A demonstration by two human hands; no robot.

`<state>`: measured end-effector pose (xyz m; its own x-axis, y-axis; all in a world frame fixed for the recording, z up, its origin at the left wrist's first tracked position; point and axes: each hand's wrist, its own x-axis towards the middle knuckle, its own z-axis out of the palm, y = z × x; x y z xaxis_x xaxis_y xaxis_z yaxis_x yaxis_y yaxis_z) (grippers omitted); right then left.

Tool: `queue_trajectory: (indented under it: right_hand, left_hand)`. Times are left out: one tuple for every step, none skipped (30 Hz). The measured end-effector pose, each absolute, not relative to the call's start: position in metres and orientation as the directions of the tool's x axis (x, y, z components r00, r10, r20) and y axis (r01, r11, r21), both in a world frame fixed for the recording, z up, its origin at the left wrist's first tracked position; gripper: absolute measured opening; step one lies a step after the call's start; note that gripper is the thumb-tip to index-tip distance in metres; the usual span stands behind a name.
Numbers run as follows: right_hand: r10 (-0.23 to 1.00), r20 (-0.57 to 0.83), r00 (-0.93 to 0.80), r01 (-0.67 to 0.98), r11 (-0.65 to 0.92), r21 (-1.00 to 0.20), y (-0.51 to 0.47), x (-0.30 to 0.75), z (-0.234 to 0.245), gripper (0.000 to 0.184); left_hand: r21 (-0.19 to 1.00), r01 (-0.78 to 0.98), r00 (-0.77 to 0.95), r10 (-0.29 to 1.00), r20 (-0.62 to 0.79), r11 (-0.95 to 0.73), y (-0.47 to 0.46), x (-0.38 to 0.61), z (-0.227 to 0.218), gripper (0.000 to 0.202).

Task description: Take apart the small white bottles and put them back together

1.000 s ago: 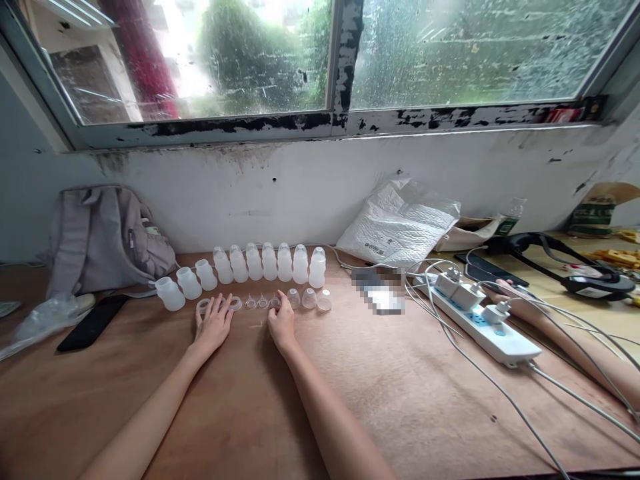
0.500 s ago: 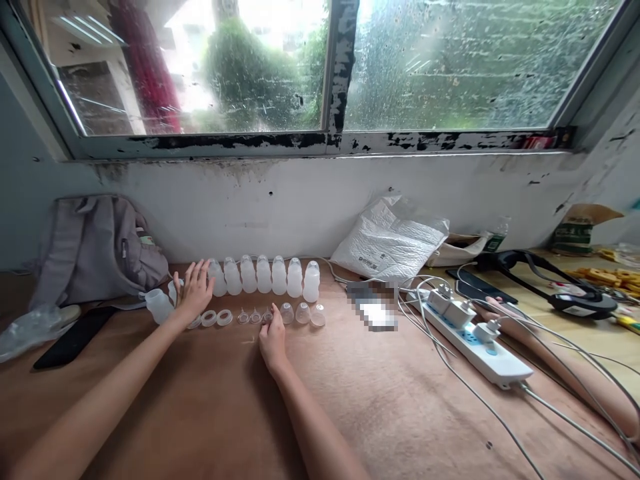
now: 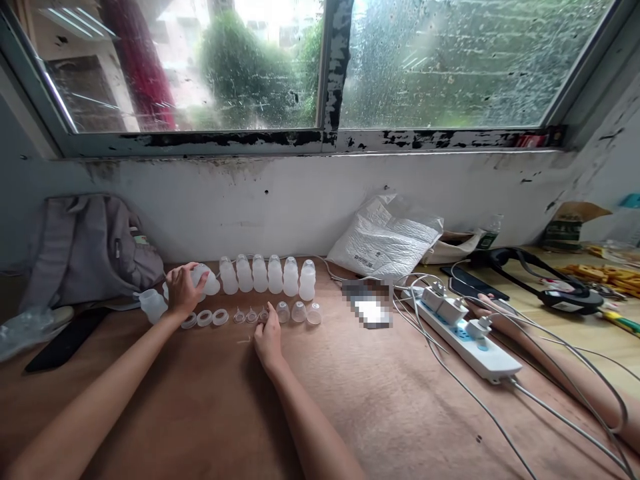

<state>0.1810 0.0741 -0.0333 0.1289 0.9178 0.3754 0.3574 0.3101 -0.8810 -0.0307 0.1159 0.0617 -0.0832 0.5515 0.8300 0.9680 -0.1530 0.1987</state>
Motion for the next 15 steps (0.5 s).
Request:
queue_trajectory:
  right_hand:
    - [0.918,0.375,0.131,0.356,0.309,-0.882,0.074,0.181,-0.033,0.056]
    - [0.917,0.376,0.134,0.355,0.31,-0.882,0.074,0.181,-0.033,0.056]
    - [0.916,0.378,0.133,0.352,0.313,-0.882,0.073,0.181,-0.033,0.056]
    - [0.915,0.382,0.133,0.347,0.318,-0.882,0.073,0.181,-0.033,0.056]
    - [0.913,0.386,0.133,0.342,0.324,-0.882,0.073,0.181,-0.032,0.056]
    - [0.911,0.389,0.134,0.336,0.328,-0.883,0.072,0.181,-0.031,0.055]
    - [0.91,0.393,0.134,0.332,0.332,-0.883,0.071,0.181,-0.03,0.055]
    - [0.908,0.397,0.136,0.33,0.336,-0.882,0.07,0.182,-0.029,0.055]
    - [0.905,0.403,0.138,0.328,0.342,-0.881,0.069,0.182,-0.027,0.054]
    - [0.901,0.409,0.143,0.323,0.348,-0.88,0.068,0.182,-0.025,0.054]
    - [0.897,0.418,0.147,0.317,0.358,-0.879,0.067,0.182,-0.023,0.053]
    - [0.891,0.428,0.153,0.31,0.368,-0.877,0.066,0.182,-0.021,0.052]
    - [0.883,0.44,0.162,0.305,0.379,-0.874,0.064,0.182,-0.02,0.05]
    - [0.875,0.452,0.171,0.303,0.39,-0.87,0.063,0.182,-0.018,0.048]
    - [0.868,0.463,0.179,0.301,0.4,-0.865,0.061,0.182,-0.016,0.045]
  left_hand:
    - [0.24,0.953,-0.117,0.51,0.852,-0.183,0.109,-0.029,0.06,0.036]
    - [0.285,0.933,-0.153,0.476,0.866,-0.218,0.101,-0.027,0.059,0.037]
    - [0.328,0.908,-0.186,0.45,0.874,-0.26,0.091,-0.023,0.056,0.037]
    - [0.367,0.879,-0.215,0.434,0.875,-0.303,0.081,-0.018,0.053,0.037]
    - [0.402,0.849,-0.239,0.43,0.87,-0.341,0.071,-0.011,0.049,0.036]
    - [0.435,0.822,-0.257,0.442,0.859,-0.368,0.06,-0.004,0.044,0.035]
    - [0.462,0.796,-0.268,0.455,0.849,-0.392,0.049,0.004,0.038,0.033]
    - [0.491,0.771,-0.286,0.468,0.836,-0.406,0.039,0.013,0.032,0.032]
    - [0.514,0.749,-0.302,0.476,0.826,-0.417,0.029,0.021,0.025,0.03]
    - [0.529,0.73,-0.3,0.492,0.817,-0.433,0.021,0.028,0.019,0.029]
    - [0.541,0.701,-0.286,0.511,0.81,-0.465,0.015,0.035,0.013,0.027]
    - [0.549,0.67,-0.276,0.519,0.809,-0.5,0.01,0.04,0.009,0.027]
    - [0.551,0.644,-0.262,0.524,0.81,-0.531,0.006,0.044,0.005,0.026]
    - [0.546,0.623,-0.239,0.529,0.815,-0.56,0.004,0.047,0.002,0.026]
    - [0.54,0.61,-0.212,0.537,0.816,-0.579,0.002,0.049,0.001,0.027]
